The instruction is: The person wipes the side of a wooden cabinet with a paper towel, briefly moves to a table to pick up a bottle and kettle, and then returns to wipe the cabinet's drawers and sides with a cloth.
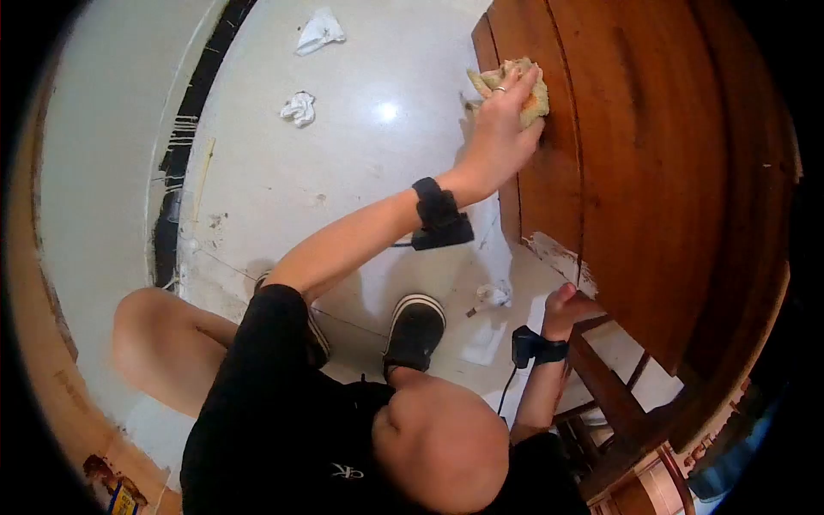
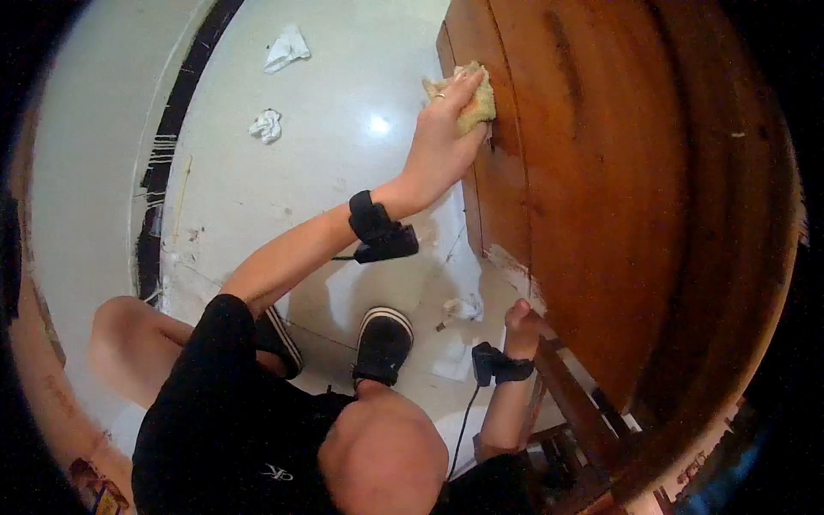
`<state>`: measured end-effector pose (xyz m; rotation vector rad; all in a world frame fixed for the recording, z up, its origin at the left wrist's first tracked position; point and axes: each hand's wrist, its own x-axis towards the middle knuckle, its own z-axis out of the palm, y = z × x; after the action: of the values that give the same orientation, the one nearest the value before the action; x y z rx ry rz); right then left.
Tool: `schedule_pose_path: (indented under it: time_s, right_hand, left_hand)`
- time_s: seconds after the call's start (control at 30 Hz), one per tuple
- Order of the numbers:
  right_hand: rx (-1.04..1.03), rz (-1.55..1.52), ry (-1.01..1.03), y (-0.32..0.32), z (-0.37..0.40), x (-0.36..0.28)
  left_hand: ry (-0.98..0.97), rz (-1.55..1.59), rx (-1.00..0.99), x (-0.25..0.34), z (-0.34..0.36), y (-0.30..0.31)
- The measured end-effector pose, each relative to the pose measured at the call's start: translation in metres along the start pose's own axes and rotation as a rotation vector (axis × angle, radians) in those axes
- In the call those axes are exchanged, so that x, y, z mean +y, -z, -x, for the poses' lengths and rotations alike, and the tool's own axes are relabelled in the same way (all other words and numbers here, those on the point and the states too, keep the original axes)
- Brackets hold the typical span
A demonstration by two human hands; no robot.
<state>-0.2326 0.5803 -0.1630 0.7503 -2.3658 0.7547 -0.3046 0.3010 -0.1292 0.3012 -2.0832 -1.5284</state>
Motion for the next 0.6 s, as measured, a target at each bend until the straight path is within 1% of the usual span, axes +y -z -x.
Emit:
schedule_pose_path:
  time_s: [0.03,0.13,0.23,0.3,0.33,0.4,0.43,0.47,0.57,0.6]
  right_hand:
    - [-0.028,0.006,0.022,0.000,-0.003,-0.004]
    - [-0.118,-0.009,0.027,0.004,0.001,-0.002]
    - [-0.140,-0.013,0.023,0.008,0.004,0.000]
    - [-0.140,-0.009,0.023,0.008,0.005,0.002]
    - [-0.147,-0.009,0.021,0.009,0.007,0.001]
    - [-0.155,-0.009,0.020,0.011,0.008,0.001]
    - [-0.157,-0.011,0.017,0.011,0.009,0.001]
    - [-0.156,-0.011,0.014,0.011,0.010,0.001]
    - [-0.151,-0.021,0.003,0.009,0.010,0.002]
    - [-0.148,-0.024,-0.005,0.009,0.010,0.002]
  left_hand:
    - [-0.020,-0.011,-0.023,-0.004,-0.004,0.002]
    - [-0.100,0.051,0.015,-0.013,-0.017,0.007]
    - [-0.086,0.063,0.115,-0.024,-0.045,0.009]
    - [-0.126,-0.024,0.232,-0.049,-0.077,0.008]
    - [-0.214,-0.091,0.311,-0.056,-0.094,0.000]
    - [-0.165,-0.154,0.305,-0.095,-0.111,-0.012]
    - [-0.144,-0.188,0.307,-0.102,-0.112,-0.014]
    - [-0.057,-0.118,0.259,-0.108,-0.106,-0.017]
    - [0.212,0.085,0.124,-0.090,-0.058,-0.014]
    - [0.242,0.069,0.106,-0.090,-0.039,-0.018]
